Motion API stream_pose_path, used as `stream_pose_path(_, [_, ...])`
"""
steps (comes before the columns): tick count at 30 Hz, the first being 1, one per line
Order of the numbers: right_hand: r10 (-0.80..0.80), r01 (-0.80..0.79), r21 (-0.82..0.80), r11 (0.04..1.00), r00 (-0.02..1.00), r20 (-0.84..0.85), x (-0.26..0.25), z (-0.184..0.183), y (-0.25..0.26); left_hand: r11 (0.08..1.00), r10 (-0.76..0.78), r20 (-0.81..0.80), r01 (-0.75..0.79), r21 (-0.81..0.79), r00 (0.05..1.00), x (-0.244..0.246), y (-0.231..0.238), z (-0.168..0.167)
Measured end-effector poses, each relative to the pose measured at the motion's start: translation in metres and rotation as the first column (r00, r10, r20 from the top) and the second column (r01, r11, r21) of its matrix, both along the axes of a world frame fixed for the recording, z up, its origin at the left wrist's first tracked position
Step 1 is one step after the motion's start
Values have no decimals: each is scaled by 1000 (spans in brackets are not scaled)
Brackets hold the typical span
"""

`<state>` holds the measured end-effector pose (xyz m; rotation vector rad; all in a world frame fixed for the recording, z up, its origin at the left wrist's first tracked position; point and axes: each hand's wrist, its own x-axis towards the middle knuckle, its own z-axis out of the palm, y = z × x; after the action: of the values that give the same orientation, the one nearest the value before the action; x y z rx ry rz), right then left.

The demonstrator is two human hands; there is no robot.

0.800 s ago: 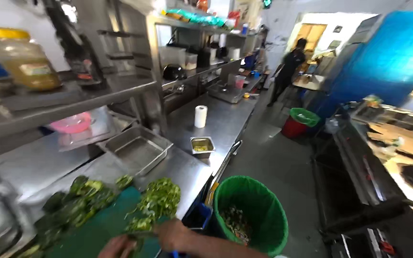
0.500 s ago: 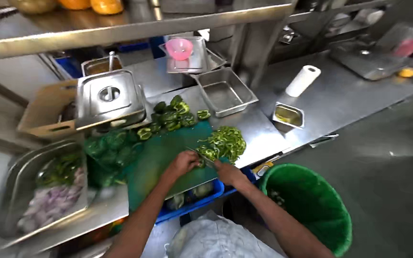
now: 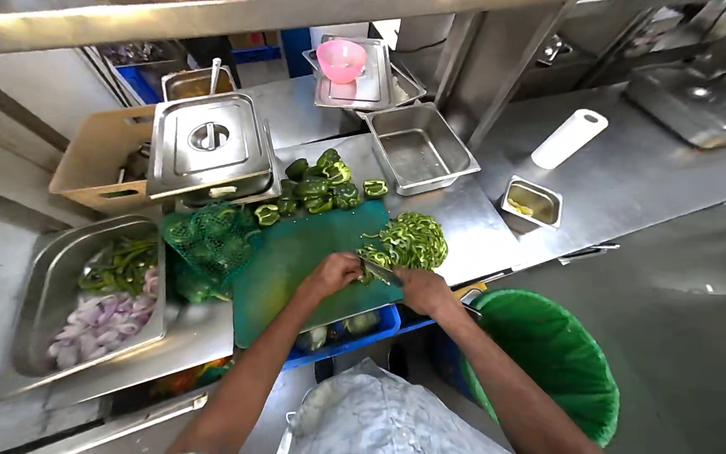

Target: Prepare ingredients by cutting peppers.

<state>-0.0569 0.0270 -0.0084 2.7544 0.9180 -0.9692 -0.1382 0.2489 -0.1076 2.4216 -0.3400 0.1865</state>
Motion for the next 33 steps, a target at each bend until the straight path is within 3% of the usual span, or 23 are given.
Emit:
stream_pose_path(3, [-28, 31, 42, 999, 997, -78, -1, -41, 9, 1000, 5, -8, -5, -1, 1000, 0, -1, -2])
stream_pose_path(8, [23, -24, -11, 1000, 999, -40, 7, 3, 0, 999, 47, -20, -47, -11, 999, -3, -2, -1])
stream_pose_path(12, [-22, 25, 36, 999, 994, -106, 1, -42, 11, 998, 56, -36, -57, -27, 998, -3, -4, -2])
stream_pose_path(17, [37, -40, -30, 999, 995, -88, 12, 2, 2, 997, 78, -8, -79, -27, 997, -4, -3, -7])
stream_pose_path(21, [-20, 22, 17, 1000, 992, -127, 0, -45, 12, 994, 93, -6, -93, -54, 996, -5, -6, -9])
stream_pose_path(26, [-2, 0, -20, 1000, 996, -94, 10, -2, 3, 993, 99, 21, -97, -60, 995, -5, -5, -12])
stream_pose_path(30, [-43, 48, 32, 998, 989, -142, -4, -45, 9, 992, 117, 49, -114, -60, 992, -7, -10, -15])
stream_pose_path(33, [-11, 12, 4, 1000, 994, -112, -3, -41, 14, 991, 124, 72, -120, -51, 990, -8, -9, -19])
